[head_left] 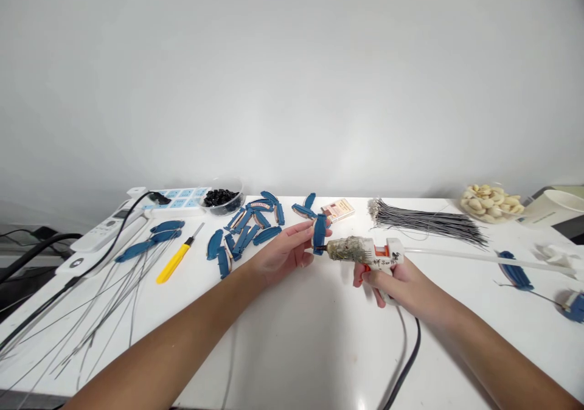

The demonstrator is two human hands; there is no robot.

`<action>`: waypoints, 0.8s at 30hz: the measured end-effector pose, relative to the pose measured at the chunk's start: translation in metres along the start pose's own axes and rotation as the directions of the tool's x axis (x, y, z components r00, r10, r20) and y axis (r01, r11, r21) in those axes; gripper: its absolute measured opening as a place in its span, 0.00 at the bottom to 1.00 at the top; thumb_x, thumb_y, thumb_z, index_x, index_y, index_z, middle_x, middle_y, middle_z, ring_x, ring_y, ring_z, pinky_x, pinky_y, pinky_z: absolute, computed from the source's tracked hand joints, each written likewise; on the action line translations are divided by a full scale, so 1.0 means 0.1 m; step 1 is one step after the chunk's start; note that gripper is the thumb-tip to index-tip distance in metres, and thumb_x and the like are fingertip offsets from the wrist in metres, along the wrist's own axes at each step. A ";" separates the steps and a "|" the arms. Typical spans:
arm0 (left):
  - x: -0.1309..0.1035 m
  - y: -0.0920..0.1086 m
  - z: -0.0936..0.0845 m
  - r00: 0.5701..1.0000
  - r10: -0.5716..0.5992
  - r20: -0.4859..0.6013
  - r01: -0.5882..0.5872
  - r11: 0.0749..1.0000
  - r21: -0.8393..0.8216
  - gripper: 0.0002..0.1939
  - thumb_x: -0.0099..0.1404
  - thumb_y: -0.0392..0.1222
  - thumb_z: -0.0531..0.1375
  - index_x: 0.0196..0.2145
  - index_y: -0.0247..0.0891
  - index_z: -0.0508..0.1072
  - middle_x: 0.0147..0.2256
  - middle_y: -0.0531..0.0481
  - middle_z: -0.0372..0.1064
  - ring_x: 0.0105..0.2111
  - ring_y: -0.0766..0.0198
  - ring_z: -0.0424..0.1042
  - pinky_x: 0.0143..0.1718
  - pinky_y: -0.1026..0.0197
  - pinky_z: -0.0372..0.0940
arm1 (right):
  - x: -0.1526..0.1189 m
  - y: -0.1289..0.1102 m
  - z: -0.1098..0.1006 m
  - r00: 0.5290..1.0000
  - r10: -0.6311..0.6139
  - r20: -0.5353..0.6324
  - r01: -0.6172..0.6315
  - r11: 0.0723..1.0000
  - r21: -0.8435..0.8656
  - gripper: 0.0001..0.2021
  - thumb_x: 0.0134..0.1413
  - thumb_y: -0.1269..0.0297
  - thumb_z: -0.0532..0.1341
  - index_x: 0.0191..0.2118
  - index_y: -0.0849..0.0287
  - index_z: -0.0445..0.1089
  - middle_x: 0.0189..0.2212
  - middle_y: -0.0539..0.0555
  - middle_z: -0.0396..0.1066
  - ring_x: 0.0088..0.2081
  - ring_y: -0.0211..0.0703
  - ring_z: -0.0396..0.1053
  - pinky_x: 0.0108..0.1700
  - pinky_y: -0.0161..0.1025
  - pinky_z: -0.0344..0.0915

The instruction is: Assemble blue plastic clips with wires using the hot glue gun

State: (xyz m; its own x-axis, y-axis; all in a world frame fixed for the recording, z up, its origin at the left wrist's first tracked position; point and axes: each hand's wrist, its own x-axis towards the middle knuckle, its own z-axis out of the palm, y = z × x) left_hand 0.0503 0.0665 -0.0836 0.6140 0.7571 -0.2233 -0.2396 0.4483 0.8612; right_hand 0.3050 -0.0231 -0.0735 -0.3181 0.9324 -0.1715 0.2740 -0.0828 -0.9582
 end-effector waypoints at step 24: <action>0.03 -0.03 -0.04 1.000 -0.007 0.024 0.008 1.000 -0.015 0.21 0.69 0.51 0.70 0.57 0.43 0.81 0.53 0.42 0.76 0.32 0.71 0.68 0.23 0.69 0.56 | -0.02 0.14 0.02 0.999 0.034 -0.034 -0.037 0.996 -0.078 0.10 0.63 0.69 0.57 0.43 0.55 0.75 0.41 0.54 0.76 0.34 0.43 0.73 0.33 0.40 0.74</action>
State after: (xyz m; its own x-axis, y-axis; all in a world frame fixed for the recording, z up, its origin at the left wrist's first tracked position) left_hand 0.0498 0.0688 -0.0888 0.6336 0.7421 -0.2187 -0.2458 0.4611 0.8526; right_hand 0.3080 -0.0268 -0.0873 -0.2773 0.9405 -0.1962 0.3550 -0.0894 -0.9306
